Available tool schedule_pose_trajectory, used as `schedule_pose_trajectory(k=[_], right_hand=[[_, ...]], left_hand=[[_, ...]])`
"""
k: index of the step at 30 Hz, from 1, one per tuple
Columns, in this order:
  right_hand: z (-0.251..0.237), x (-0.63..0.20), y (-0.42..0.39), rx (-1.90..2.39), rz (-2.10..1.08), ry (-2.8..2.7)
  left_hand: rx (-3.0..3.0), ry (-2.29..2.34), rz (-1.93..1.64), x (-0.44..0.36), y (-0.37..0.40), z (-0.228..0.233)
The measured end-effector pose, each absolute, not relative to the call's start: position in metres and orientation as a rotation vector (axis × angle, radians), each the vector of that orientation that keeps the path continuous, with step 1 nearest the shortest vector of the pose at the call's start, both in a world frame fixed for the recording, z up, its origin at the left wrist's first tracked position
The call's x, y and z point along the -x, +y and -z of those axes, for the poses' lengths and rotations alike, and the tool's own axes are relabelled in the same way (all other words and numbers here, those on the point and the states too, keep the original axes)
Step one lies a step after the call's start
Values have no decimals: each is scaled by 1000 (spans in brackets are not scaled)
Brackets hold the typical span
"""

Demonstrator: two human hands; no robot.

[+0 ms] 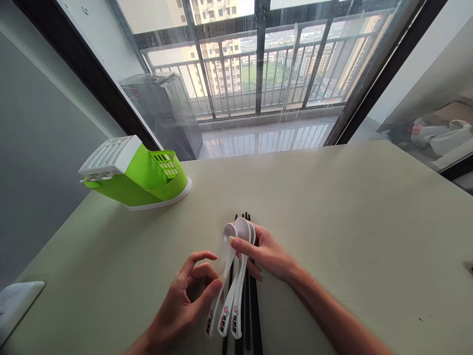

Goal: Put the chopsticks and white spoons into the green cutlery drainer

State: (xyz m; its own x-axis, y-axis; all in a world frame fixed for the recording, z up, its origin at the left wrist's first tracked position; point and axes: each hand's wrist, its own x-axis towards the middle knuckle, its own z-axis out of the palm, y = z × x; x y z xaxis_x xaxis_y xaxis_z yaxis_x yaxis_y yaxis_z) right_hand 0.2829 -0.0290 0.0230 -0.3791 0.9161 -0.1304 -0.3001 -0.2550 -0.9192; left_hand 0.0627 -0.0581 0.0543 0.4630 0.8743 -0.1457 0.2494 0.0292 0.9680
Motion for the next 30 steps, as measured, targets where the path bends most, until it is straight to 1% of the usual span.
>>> schedule_pose_trajectory(k=[10, 17, 26, 30], right_hand=[[-28, -290, -29, 859, -1845, -1258], [-22, -288, -30, 780, -1883, -1133], [-26, -292, -26, 619, -1901, -790], [-27, -306, -24, 663, -1863, -737]], left_hand=[[-1592, 999, -622, -66, -58, -56], [-1542, 997, -633, -65, -59, -58], [-1521, 979, -626, -59, -55, -48], [-1539, 1023, -614, -58, -54, -49]])
